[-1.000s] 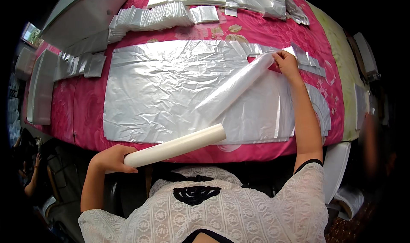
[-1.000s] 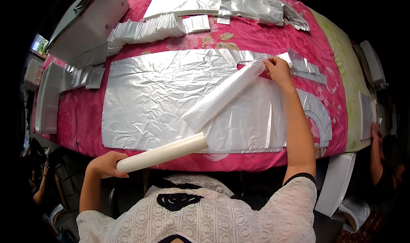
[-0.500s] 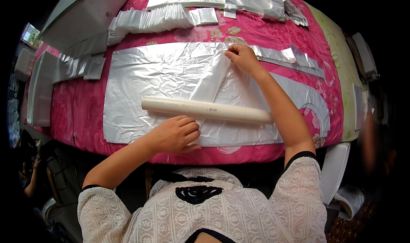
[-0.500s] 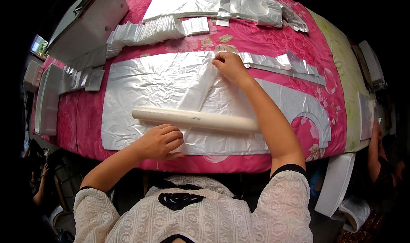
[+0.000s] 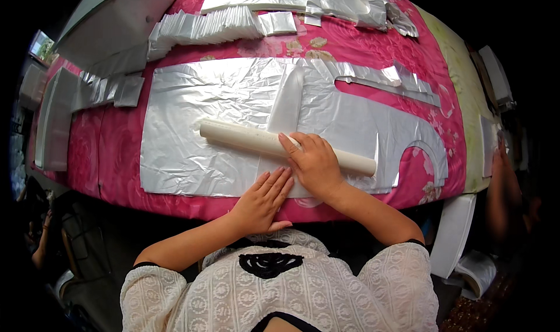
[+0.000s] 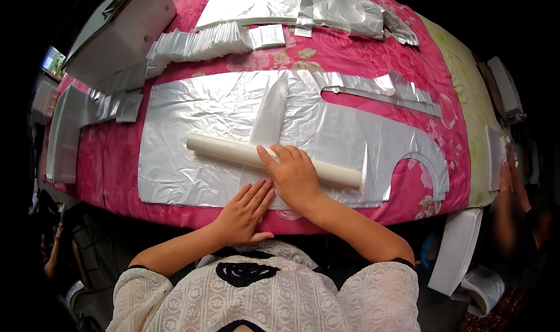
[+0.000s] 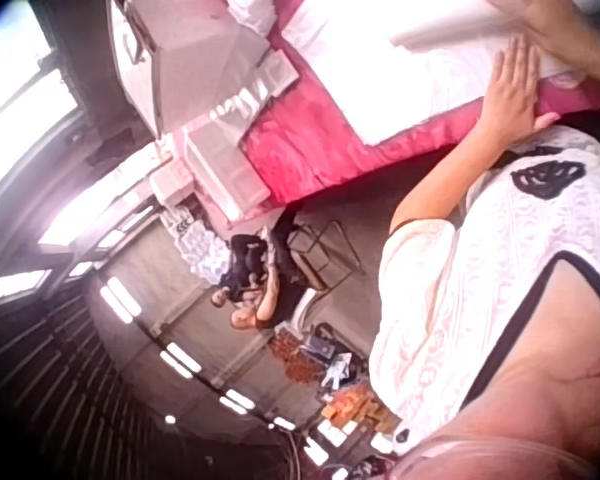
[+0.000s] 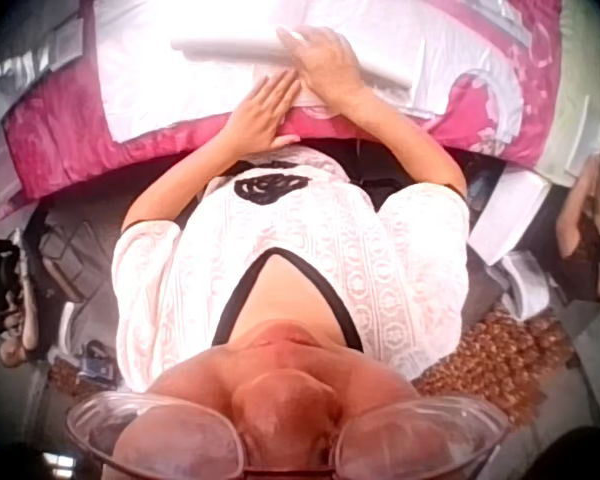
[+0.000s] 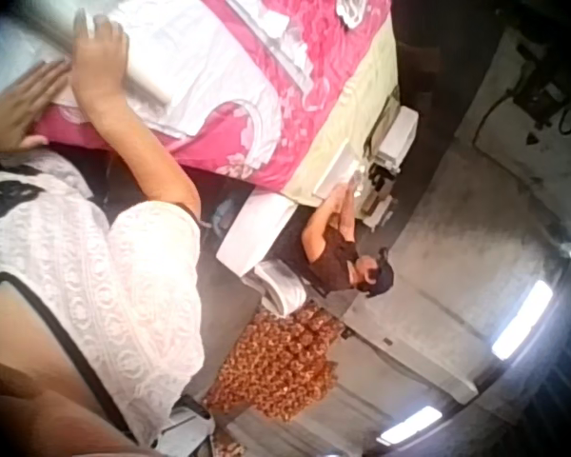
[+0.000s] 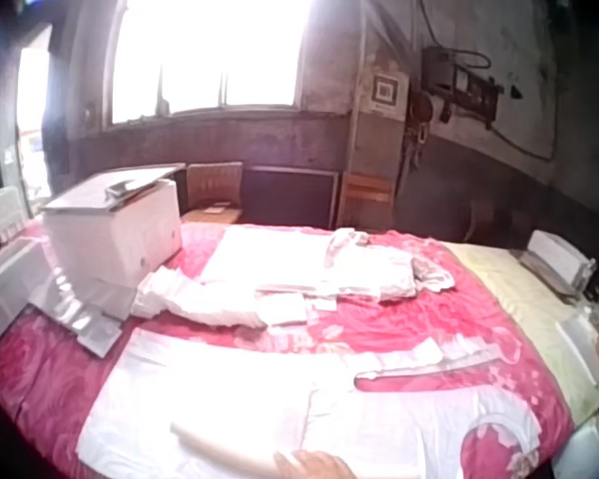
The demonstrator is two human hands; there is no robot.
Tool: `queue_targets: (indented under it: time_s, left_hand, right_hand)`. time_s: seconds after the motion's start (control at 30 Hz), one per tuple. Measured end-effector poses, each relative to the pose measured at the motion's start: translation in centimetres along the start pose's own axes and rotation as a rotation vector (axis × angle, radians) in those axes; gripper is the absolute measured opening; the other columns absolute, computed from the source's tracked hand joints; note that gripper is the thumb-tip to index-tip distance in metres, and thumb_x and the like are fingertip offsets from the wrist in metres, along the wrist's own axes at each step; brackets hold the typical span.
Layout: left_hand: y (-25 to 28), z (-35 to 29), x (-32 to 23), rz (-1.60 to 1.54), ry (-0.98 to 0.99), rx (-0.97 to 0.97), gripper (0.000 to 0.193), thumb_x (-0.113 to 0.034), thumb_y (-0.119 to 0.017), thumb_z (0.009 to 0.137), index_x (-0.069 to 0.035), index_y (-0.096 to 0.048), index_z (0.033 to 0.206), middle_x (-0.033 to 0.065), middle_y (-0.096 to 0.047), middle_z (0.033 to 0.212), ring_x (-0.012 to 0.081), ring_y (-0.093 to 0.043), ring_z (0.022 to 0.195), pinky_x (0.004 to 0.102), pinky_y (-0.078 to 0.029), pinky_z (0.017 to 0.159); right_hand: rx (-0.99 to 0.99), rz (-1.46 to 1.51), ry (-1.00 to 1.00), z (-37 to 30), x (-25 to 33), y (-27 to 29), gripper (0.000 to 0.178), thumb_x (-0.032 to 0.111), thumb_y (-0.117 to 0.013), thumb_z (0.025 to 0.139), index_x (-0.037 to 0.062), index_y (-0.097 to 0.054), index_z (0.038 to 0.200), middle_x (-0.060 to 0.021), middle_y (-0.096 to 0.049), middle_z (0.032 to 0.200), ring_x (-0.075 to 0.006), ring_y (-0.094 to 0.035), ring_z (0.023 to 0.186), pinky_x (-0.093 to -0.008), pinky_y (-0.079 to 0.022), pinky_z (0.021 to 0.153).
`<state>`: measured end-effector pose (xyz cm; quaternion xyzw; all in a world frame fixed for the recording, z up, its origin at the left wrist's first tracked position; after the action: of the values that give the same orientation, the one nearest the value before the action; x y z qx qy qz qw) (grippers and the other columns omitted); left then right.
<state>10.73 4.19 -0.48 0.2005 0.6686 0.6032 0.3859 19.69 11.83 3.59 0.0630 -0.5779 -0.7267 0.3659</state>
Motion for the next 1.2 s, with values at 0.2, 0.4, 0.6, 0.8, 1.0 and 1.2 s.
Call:
queue_targets:
  time_s: [0.2, 0.4, 0.6, 0.8, 1.0, 1.2]
  left_hand:
    - [0.7, 0.0, -0.5, -0.129, -0.037, -0.009, 0.088, -0.060, -0.045, 0.081, 0.007, -0.029, 0.136, 0.0234, -0.023, 0.145, 0.0351, -0.020, 0.136, 0.0442, -0.016, 0.110]
    - [1.1, -0.1, 1.3, -0.154, -0.143, 0.043, 0.087, -0.056, -0.052, 0.079, 0.006, -0.029, 0.136, 0.0222, -0.025, 0.145, 0.0344, -0.021, 0.136, 0.0451, -0.019, 0.110]
    - [-0.4, -0.3, -1.4, 0.035, -0.030, 0.045, 0.079, -0.037, -0.060, 0.073, 0.005, -0.033, 0.134, 0.0204, -0.029, 0.143, 0.0322, -0.027, 0.134, 0.0436, -0.021, 0.109]
    - [-0.8, -0.6, -1.6, 0.032, -0.021, 0.029, 0.073, -0.027, -0.058, 0.073, 0.004, -0.034, 0.134, 0.0191, -0.029, 0.144, 0.0302, -0.026, 0.135, 0.0429, -0.022, 0.109]
    - [0.0, -2.2, -0.5, -0.186, -0.215, -0.012, 0.072, -0.025, -0.068, 0.071, 0.002, -0.040, 0.131, 0.0162, -0.034, 0.141, 0.0289, -0.032, 0.132, 0.0408, -0.029, 0.107]
    - [1.0, -3.7, 0.9, -0.298, -0.331, -0.106, 0.048, -0.019, -0.066, 0.075, 0.000, -0.052, 0.117, 0.0143, -0.044, 0.133, 0.0276, -0.046, 0.122, 0.0361, -0.042, 0.097]
  right_hand:
    - [-0.123, -0.238, -0.245, 0.2, -10.8, 3.4, 0.051, 0.011, -0.065, 0.077, 0.0133, -0.052, 0.126, -0.0084, -0.055, 0.110, -0.0275, -0.050, 0.099, -0.0384, -0.042, 0.087]
    - [-0.087, -0.012, -0.260, -0.1, -10.7, 5.2, 0.050, 0.008, -0.064, 0.076, 0.0104, -0.053, 0.125, -0.0092, -0.057, 0.109, -0.0291, -0.051, 0.098, -0.0369, -0.043, 0.086]
    - [0.070, 0.114, 0.087, -1.0, -0.7, 1.1, 0.048, 0.004, -0.062, 0.072, 0.0121, -0.057, 0.119, -0.0076, -0.057, 0.113, -0.0270, -0.052, 0.102, -0.0391, -0.040, 0.091]
    - [-0.063, 0.046, 0.059, 5.6, -4.6, -0.4, 0.047, 0.003, -0.063, 0.073, 0.0117, -0.057, 0.119, -0.0061, -0.057, 0.115, -0.0270, -0.051, 0.104, -0.0387, -0.038, 0.093]
    - [-0.279, -0.002, 0.083, 9.5, -6.9, 0.1, 0.047, -0.003, -0.060, 0.072, 0.0089, -0.057, 0.118, -0.0098, -0.057, 0.115, -0.0288, -0.051, 0.105, -0.0388, -0.039, 0.094]
    - [0.284, 0.459, 0.200, 0.7, -0.7, -1.4, 0.045, -0.009, -0.054, 0.067, 0.0033, -0.059, 0.110, -0.0128, -0.055, 0.117, -0.0313, -0.050, 0.109, -0.0377, -0.043, 0.092]
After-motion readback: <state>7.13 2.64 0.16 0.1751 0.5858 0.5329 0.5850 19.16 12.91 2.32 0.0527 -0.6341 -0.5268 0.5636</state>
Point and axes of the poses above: each hand's wrist, its own z-axis towards the middle knuckle, its own y-axis out of the back of the hand, x = y × z, the point moved 7 cm from there along z, towards the middle knuckle
